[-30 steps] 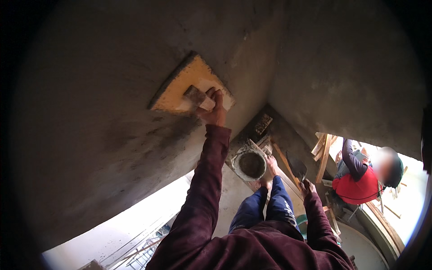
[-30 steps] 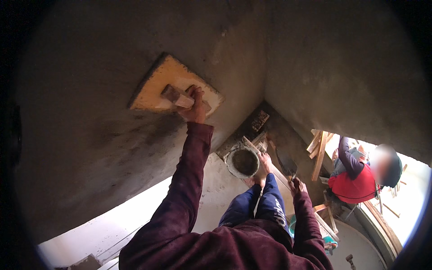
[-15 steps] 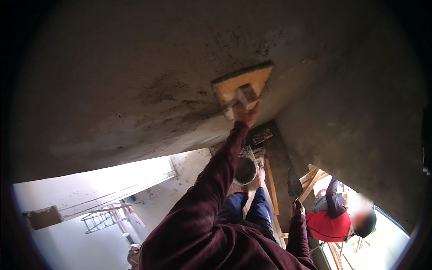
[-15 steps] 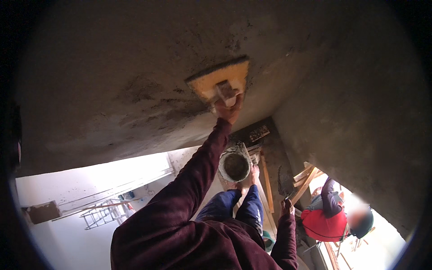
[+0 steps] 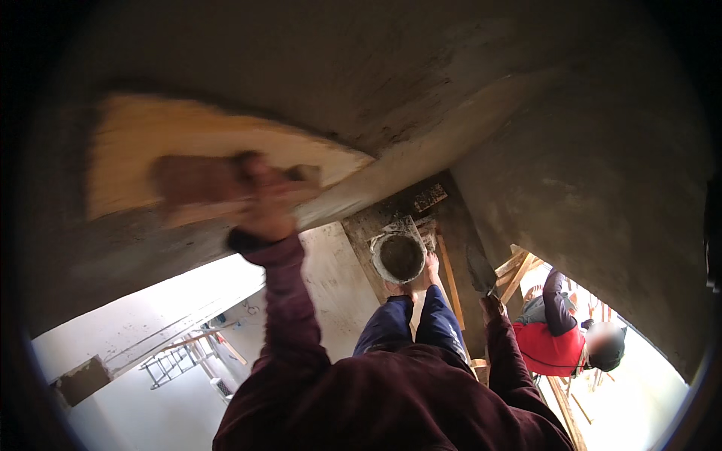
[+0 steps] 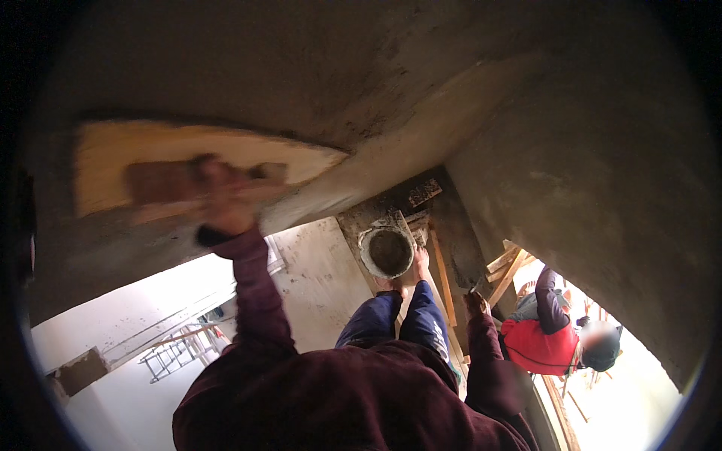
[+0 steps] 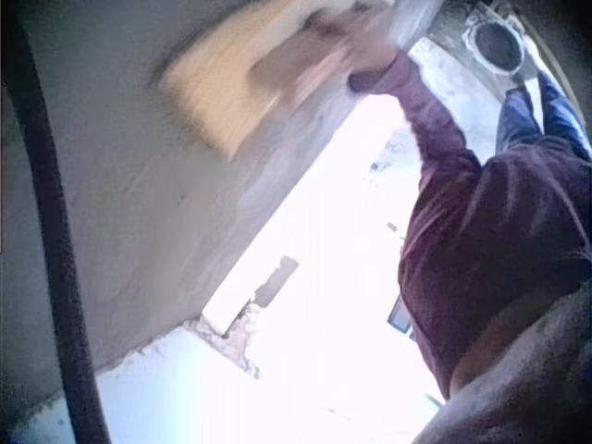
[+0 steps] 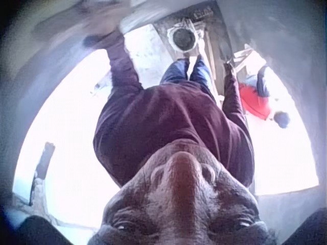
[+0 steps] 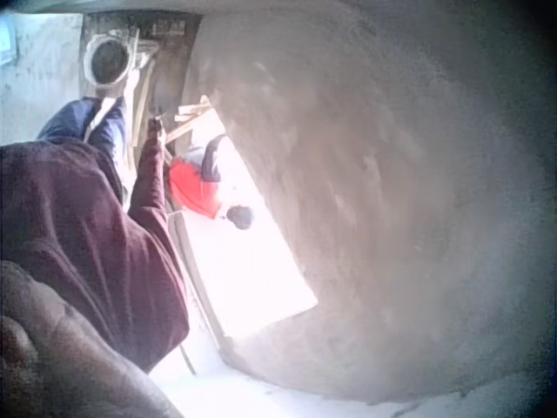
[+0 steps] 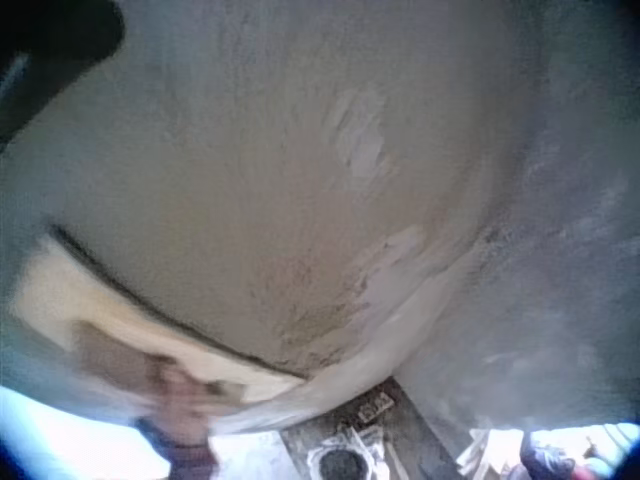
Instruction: The person applies plaster to a ceiling using a trowel and a hawk, then splashes liquid from a plastic cup onto the surface while smoothing it with a wooden float.
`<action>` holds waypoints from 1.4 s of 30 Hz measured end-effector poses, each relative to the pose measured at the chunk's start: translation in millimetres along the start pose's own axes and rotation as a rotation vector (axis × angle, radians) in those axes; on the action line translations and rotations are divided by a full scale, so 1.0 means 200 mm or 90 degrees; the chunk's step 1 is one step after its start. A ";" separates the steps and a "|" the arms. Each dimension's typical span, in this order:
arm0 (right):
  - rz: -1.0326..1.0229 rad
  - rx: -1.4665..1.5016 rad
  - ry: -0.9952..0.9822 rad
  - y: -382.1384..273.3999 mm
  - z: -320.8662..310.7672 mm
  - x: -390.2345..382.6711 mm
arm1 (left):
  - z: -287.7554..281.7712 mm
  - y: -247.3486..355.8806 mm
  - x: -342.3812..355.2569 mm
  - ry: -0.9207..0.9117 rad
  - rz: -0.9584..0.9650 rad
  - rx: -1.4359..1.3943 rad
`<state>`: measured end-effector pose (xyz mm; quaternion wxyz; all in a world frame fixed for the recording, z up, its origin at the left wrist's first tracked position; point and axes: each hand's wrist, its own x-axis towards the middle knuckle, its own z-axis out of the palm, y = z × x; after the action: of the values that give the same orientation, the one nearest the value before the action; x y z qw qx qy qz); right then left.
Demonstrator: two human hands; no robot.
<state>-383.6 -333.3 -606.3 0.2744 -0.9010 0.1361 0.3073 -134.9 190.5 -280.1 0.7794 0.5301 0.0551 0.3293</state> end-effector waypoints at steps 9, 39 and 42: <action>-0.074 0.098 0.025 0.09 -0.23 -0.05 | -0.16 -1.25 -0.41 0.019 -0.027 0.324; -0.118 -0.087 -0.548 -0.40 -0.10 -0.71 | -1.22 -0.10 -0.94 0.223 -0.123 0.194; -0.293 -0.168 -0.557 -0.36 -0.09 -0.73 | -1.44 0.04 -1.24 0.372 -0.091 0.290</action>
<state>-457.6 -273.0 -473.8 0.2501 -0.7217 -0.2335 0.6017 -456.1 279.1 -463.5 0.6141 0.5682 0.3841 0.3906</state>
